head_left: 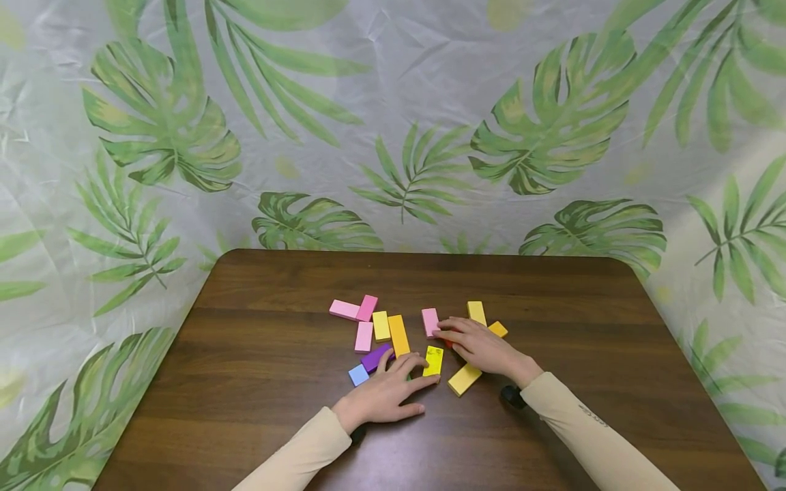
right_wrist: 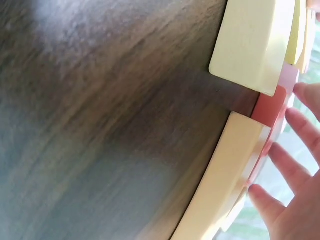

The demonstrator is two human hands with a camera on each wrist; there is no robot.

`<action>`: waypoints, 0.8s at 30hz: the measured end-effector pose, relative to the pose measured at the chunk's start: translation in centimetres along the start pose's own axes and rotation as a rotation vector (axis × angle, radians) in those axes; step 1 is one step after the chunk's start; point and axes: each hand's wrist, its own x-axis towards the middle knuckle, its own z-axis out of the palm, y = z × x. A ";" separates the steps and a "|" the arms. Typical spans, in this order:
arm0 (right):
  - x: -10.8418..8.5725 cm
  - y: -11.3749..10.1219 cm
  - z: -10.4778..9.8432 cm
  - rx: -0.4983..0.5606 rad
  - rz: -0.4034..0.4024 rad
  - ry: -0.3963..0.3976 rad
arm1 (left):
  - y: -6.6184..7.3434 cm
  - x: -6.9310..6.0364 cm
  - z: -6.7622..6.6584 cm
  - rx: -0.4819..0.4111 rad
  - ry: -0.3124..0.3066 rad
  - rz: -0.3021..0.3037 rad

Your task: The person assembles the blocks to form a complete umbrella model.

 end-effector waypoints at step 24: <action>-0.6 -0.4 0.1 -0.009 -0.038 -0.002 | 0.2 0.3 0.2 -0.026 -0.028 -0.047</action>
